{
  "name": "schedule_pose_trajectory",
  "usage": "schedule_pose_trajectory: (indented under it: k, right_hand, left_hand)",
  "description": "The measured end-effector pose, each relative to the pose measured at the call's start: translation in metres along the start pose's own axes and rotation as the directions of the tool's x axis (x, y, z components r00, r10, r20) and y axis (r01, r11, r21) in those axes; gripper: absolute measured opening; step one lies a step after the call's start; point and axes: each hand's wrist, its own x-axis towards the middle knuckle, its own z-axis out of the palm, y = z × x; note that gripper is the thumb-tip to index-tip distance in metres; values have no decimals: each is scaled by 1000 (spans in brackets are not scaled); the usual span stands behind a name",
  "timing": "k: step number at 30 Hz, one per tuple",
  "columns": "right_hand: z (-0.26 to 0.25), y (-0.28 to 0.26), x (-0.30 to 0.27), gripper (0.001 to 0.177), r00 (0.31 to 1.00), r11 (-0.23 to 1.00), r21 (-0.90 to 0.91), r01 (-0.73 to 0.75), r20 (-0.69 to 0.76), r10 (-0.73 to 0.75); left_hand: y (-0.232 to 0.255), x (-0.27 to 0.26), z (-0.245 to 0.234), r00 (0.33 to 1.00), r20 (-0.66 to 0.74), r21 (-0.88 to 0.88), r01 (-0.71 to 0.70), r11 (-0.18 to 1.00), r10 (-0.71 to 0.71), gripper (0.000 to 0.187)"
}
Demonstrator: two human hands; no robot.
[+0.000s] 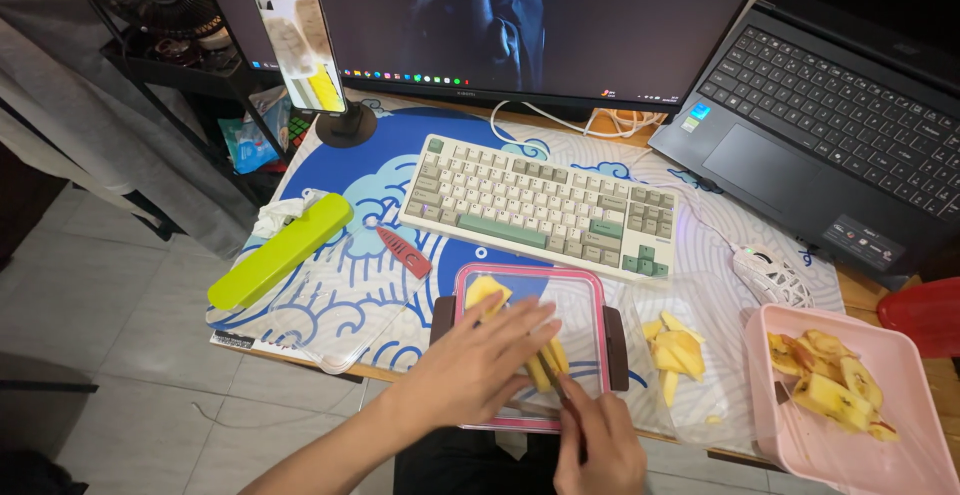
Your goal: Slicing an apple into thin pieces on a cutting board at a desk.
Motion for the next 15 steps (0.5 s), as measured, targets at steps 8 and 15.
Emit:
schedule_pose_trajectory:
  k: [8,15]
  right_hand:
    - [-8,3,-15,36,911,917,110,-384,-115,396]
    - [-14,20,-34,36,811,843,294,-451,-257,525]
  left_hand:
    - [-19,8,1,987,146,-142,-50,989,71,62]
    - [-29,30,19,906,380,-105,-157,982,186,56]
